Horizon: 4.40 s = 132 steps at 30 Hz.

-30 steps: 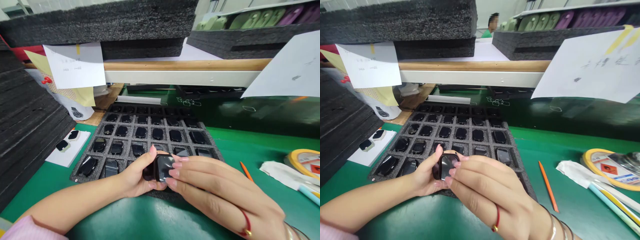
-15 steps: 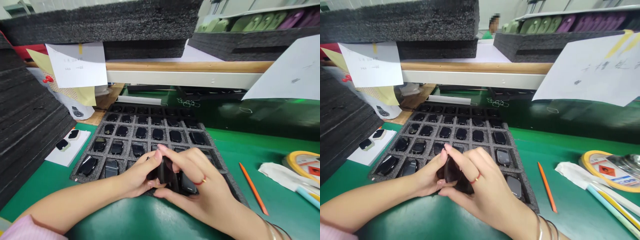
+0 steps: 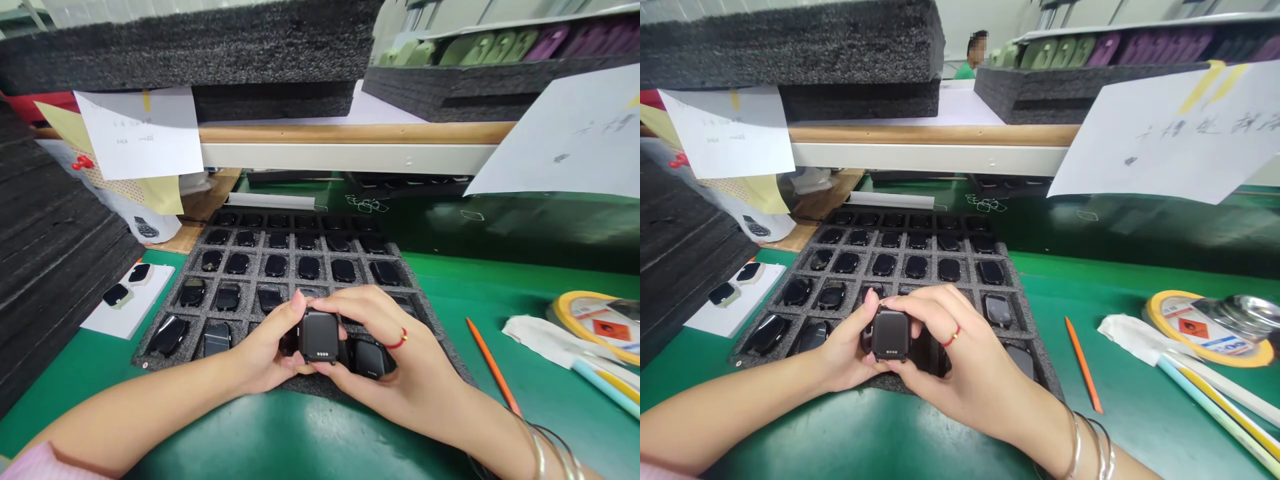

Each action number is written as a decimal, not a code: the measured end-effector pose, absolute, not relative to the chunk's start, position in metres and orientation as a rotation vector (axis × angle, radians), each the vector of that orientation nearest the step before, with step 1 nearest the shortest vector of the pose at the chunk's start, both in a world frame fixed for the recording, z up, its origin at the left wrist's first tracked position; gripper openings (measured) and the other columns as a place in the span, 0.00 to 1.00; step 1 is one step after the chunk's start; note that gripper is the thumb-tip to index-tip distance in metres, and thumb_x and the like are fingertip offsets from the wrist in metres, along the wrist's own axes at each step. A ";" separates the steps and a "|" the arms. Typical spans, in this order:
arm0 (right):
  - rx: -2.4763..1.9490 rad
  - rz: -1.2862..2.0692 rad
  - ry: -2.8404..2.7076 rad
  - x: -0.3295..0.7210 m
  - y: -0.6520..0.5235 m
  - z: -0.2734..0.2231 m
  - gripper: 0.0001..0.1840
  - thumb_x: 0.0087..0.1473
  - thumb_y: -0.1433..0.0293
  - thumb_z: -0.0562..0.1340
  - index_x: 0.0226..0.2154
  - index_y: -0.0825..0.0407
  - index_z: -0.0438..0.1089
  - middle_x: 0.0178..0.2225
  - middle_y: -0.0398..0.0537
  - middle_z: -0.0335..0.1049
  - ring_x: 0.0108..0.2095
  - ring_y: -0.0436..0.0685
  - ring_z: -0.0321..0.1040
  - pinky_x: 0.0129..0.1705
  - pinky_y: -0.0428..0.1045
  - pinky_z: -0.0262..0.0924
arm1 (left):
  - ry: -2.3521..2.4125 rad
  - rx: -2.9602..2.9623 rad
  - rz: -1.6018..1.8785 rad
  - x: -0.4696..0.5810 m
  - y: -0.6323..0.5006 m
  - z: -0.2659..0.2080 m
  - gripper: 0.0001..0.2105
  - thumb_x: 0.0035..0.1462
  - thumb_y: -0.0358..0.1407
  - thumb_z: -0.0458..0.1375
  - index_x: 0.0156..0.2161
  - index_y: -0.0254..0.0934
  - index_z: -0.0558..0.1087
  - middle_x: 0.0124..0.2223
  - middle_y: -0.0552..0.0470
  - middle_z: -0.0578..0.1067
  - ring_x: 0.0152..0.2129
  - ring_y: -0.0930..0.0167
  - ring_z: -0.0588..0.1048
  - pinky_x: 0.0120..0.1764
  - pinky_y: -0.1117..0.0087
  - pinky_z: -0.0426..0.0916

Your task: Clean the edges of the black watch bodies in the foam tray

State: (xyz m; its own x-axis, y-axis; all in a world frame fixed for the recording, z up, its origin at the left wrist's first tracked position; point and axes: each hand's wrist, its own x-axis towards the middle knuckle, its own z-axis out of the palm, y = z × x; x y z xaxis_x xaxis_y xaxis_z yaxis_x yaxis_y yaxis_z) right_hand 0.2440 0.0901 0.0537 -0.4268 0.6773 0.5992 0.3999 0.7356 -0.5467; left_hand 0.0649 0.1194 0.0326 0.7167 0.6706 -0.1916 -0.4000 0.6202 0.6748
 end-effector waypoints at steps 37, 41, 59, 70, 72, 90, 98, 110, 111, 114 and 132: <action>-1.200 0.759 -2.320 0.256 0.120 0.018 0.06 0.56 0.68 0.71 0.38 0.49 0.75 0.38 0.45 0.69 0.43 0.58 0.65 0.51 0.56 0.57 | 0.615 0.684 0.941 0.065 0.130 0.038 0.19 0.62 0.45 0.56 0.26 0.32 0.70 0.26 0.51 0.67 0.15 0.78 0.59 0.19 0.78 0.51; -1.194 0.742 -2.334 0.257 0.120 0.017 0.11 0.53 0.65 0.73 0.38 0.49 0.75 0.38 0.45 0.68 0.43 0.59 0.64 0.51 0.57 0.57 | 0.629 0.696 0.933 0.066 0.131 0.038 0.19 0.61 0.45 0.57 0.26 0.32 0.70 0.26 0.51 0.67 0.15 0.78 0.59 0.20 0.78 0.51; -0.836 0.613 -1.987 0.245 0.096 0.049 0.11 0.55 0.75 0.70 0.38 0.49 0.68 0.48 0.50 0.67 0.47 0.57 0.71 0.45 0.50 0.70 | 0.438 0.597 0.618 0.066 0.124 0.032 0.25 0.54 0.57 0.65 0.35 0.31 0.74 0.32 0.48 0.74 0.17 0.80 0.66 0.17 0.82 0.52; -0.926 0.459 -1.492 0.241 0.093 0.062 0.07 0.59 0.75 0.66 0.32 0.47 0.75 0.35 0.45 0.75 0.35 0.55 0.73 0.41 0.52 0.72 | 0.345 0.591 0.589 0.066 0.122 0.030 0.24 0.57 0.55 0.64 0.40 0.33 0.78 0.31 0.48 0.75 0.15 0.80 0.63 0.17 0.81 0.52; -0.908 0.405 -1.340 0.242 0.093 0.063 0.07 0.60 0.75 0.66 0.33 0.46 0.74 0.34 0.45 0.75 0.32 0.55 0.74 0.38 0.52 0.75 | 0.349 0.612 0.573 0.065 0.122 0.030 0.25 0.57 0.56 0.64 0.42 0.33 0.79 0.34 0.45 0.77 0.14 0.81 0.62 0.16 0.80 0.50; -0.726 0.155 -2.105 0.261 0.071 0.058 0.24 0.69 0.75 0.50 0.61 0.39 0.66 0.49 0.43 0.76 0.50 0.60 0.74 0.52 0.57 0.73 | 0.295 0.595 0.605 0.066 0.121 0.034 0.23 0.54 0.55 0.67 0.37 0.32 0.78 0.28 0.51 0.70 0.16 0.80 0.62 0.15 0.82 0.50; -0.506 -0.049 -2.280 0.261 0.086 0.057 0.23 0.68 0.75 0.50 0.61 0.47 0.65 0.45 0.46 0.79 0.45 0.58 0.76 0.47 0.54 0.75 | 0.325 0.617 0.609 0.066 0.121 0.035 0.26 0.52 0.57 0.67 0.36 0.31 0.77 0.30 0.51 0.68 0.17 0.80 0.62 0.15 0.83 0.53; -0.884 0.399 -2.003 0.237 0.084 0.054 0.23 0.58 0.72 0.67 0.55 0.51 0.64 0.37 0.44 0.69 0.37 0.53 0.65 0.40 0.50 0.64 | 0.403 0.736 0.666 0.067 0.122 0.025 0.31 0.53 0.64 0.60 0.38 0.33 0.70 0.32 0.51 0.71 0.15 0.80 0.62 0.13 0.82 0.48; -0.882 0.400 -1.993 0.237 0.085 0.054 0.24 0.58 0.73 0.68 0.55 0.51 0.64 0.37 0.44 0.69 0.37 0.53 0.65 0.41 0.49 0.64 | 0.400 0.714 0.645 0.066 0.123 0.025 0.32 0.53 0.65 0.59 0.39 0.32 0.71 0.33 0.49 0.72 0.15 0.80 0.63 0.13 0.81 0.48; -0.872 0.379 -2.008 0.239 0.087 0.053 0.25 0.56 0.74 0.69 0.55 0.52 0.65 0.39 0.44 0.69 0.39 0.52 0.65 0.45 0.49 0.63 | 0.401 0.706 0.617 0.065 0.125 0.028 0.29 0.56 0.62 0.60 0.39 0.32 0.72 0.32 0.50 0.73 0.11 0.83 0.59 0.13 0.81 0.48; -0.923 0.368 -1.912 0.220 0.095 0.048 0.14 0.60 0.69 0.58 0.47 0.56 0.70 0.40 0.50 0.70 0.39 0.54 0.66 0.41 0.50 0.65 | 0.394 1.569 0.611 0.057 0.085 0.027 0.28 0.70 0.54 0.42 0.26 0.36 0.65 0.20 0.52 0.67 0.17 0.75 0.64 0.24 0.75 0.61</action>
